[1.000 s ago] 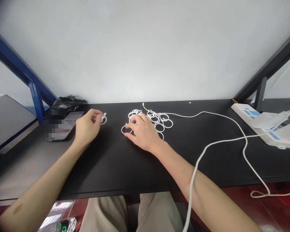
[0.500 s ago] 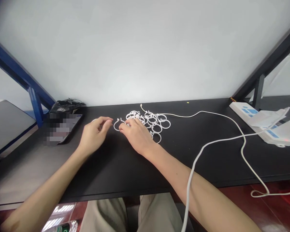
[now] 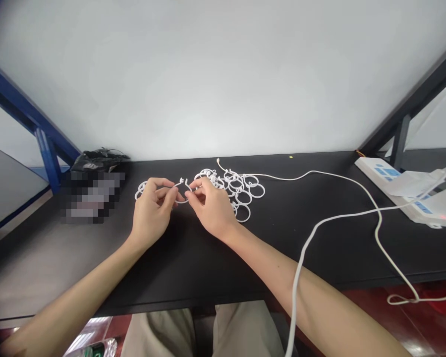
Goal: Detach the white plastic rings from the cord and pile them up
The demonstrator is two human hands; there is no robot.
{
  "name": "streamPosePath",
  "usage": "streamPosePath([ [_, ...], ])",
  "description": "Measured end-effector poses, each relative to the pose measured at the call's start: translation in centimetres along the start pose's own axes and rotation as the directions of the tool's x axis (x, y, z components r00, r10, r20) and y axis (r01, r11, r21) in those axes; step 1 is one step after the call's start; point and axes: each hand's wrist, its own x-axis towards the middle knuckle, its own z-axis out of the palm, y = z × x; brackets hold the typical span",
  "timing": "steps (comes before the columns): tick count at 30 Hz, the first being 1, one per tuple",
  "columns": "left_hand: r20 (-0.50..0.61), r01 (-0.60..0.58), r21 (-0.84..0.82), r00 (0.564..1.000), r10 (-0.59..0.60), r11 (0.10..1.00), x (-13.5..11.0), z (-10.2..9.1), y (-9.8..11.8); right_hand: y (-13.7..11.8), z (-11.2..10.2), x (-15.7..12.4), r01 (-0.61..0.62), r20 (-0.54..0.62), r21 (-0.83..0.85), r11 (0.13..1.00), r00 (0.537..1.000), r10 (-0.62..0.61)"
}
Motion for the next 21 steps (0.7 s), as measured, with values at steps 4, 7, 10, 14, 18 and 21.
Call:
streamPosePath([
  [4,0.006,-0.04,0.019,0.999,0.04,0.999,-0.04,0.11,0.19,-0.2,-0.07,-0.08,0.032,-0.014,0.034,0.999,0.999,-0.032],
  [7,-0.002,-0.062,0.027,0.998,0.062,0.998,-0.09,0.13,0.19,-0.22,-0.08,-0.13,0.038,-0.016,0.048,0.998,0.999,-0.037],
  [10,-0.016,-0.088,0.031,0.996,0.089,0.996,-0.16,0.15,0.06,-0.35,-0.12,-0.28,0.042,-0.02,0.045,0.998,0.999,-0.041],
  [14,-0.027,-0.133,0.049,0.991,0.135,0.99,-0.29,0.09,-0.14,-0.6,-0.32,-0.57,0.089,-0.02,0.016,0.996,0.996,-0.088],
  [18,-0.001,-0.168,0.101,0.986,0.169,0.981,-0.37,-0.13,-0.34,-0.59,-0.58,-0.63,0.131,0.002,-0.024,0.991,0.991,-0.131],
  [21,0.022,-0.197,0.123,0.98,0.196,0.973,-0.32,-0.3,-0.54,-0.54,-0.74,-0.57,0.129,0.027,-0.04,0.991,0.991,-0.128],
])
